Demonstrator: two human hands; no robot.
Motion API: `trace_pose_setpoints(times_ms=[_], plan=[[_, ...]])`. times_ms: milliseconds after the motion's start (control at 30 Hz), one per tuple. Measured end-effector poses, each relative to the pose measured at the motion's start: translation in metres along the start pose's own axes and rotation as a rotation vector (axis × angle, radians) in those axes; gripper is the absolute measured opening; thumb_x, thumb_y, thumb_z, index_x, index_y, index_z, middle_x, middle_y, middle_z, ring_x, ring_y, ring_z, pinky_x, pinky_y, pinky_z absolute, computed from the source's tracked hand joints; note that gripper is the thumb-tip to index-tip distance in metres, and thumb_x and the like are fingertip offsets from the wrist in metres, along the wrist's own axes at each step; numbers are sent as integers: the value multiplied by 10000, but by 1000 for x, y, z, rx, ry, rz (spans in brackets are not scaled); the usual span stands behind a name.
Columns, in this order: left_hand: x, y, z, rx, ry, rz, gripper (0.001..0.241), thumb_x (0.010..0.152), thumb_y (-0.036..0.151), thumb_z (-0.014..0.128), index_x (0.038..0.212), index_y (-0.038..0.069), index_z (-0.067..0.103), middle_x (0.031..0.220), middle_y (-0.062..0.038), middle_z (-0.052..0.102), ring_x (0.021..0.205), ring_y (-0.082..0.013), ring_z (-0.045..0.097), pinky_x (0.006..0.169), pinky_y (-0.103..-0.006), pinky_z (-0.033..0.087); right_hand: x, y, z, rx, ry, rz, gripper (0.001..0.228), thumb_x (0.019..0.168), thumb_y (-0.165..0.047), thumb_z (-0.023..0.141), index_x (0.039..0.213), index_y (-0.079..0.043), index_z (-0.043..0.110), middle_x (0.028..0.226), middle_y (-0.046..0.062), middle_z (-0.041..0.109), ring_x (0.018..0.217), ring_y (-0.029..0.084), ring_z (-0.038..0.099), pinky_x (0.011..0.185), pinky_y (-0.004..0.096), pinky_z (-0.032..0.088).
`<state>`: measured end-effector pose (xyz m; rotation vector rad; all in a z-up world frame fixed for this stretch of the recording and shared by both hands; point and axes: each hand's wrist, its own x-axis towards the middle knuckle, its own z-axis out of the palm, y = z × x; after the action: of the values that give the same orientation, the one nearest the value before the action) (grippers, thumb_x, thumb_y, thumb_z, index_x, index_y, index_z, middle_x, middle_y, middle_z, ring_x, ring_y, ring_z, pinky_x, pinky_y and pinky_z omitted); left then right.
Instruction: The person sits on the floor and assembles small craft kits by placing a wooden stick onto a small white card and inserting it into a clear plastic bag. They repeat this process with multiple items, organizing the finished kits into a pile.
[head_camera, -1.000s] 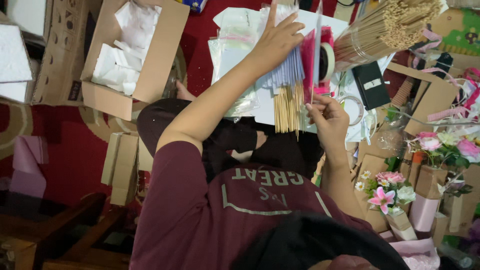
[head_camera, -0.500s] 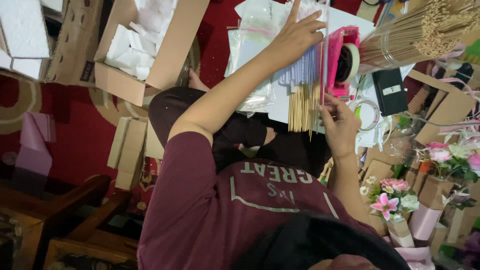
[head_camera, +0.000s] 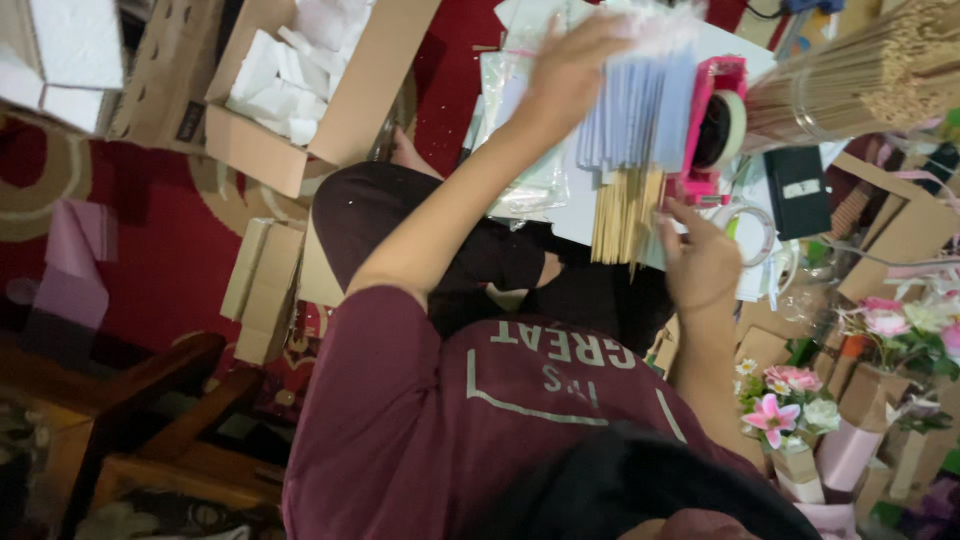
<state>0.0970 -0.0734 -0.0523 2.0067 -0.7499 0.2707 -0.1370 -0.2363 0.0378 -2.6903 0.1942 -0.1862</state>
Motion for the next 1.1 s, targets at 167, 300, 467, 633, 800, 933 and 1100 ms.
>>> trace_pose_setpoints(times_ms=[167,300,467,633,800,933,1100], plan=[[-73,22,-81,-195,250,-389,424,844,-76,504,1225,107,524,1353,-85,482,1312,-256,423,1139,-396,329,20,-53,-7,379,1,-166,181,951,-92,615,1082,28,646,1003,167,655,872,225,620,743,308,513],[-103,32,-90,-218,50,-562,679,912,31,538,1461,166,162,1535,-114,235,1434,-298,225,1137,-586,52,43,-80,46,481,-153,-243,379,965,-180,535,1277,30,491,1208,229,559,1068,300,570,904,360,484],[-121,17,-76,-107,-100,-545,795,937,109,494,1467,178,-94,1547,-197,112,1440,-369,91,1099,-610,-16,63,-108,77,447,-383,-35,626,1000,-315,397,1436,9,86,1507,219,90,1412,320,97,1150,410,100],[-127,8,-71,-24,-208,-525,767,922,120,484,1470,112,-52,1552,-187,44,1453,-302,44,1107,-601,-9,75,-95,117,455,-354,-79,655,1011,-310,416,1448,1,39,1525,202,36,1430,315,56,1167,410,81],[-127,8,-71,200,-319,-575,730,907,272,577,1467,68,155,1529,-178,-44,1415,-368,-73,1070,-659,-17,85,-95,121,610,-240,108,721,980,-272,550,1459,-54,56,1539,147,60,1436,261,92,1165,377,112],[-119,23,-87,161,-336,-612,739,891,290,602,1463,79,184,1519,-181,-79,1396,-382,-136,1055,-665,-51,92,-88,130,812,-217,233,750,911,-261,619,1429,-22,131,1484,202,233,1363,294,308,1090,355,308],[-123,5,-84,-46,-238,-699,627,855,265,643,1409,185,361,1536,-115,-19,1408,-369,-109,1016,-697,-97,97,-77,147,1109,-188,234,784,887,-40,621,1435,6,62,1334,47,429,1093,106,450,975,230,366]])
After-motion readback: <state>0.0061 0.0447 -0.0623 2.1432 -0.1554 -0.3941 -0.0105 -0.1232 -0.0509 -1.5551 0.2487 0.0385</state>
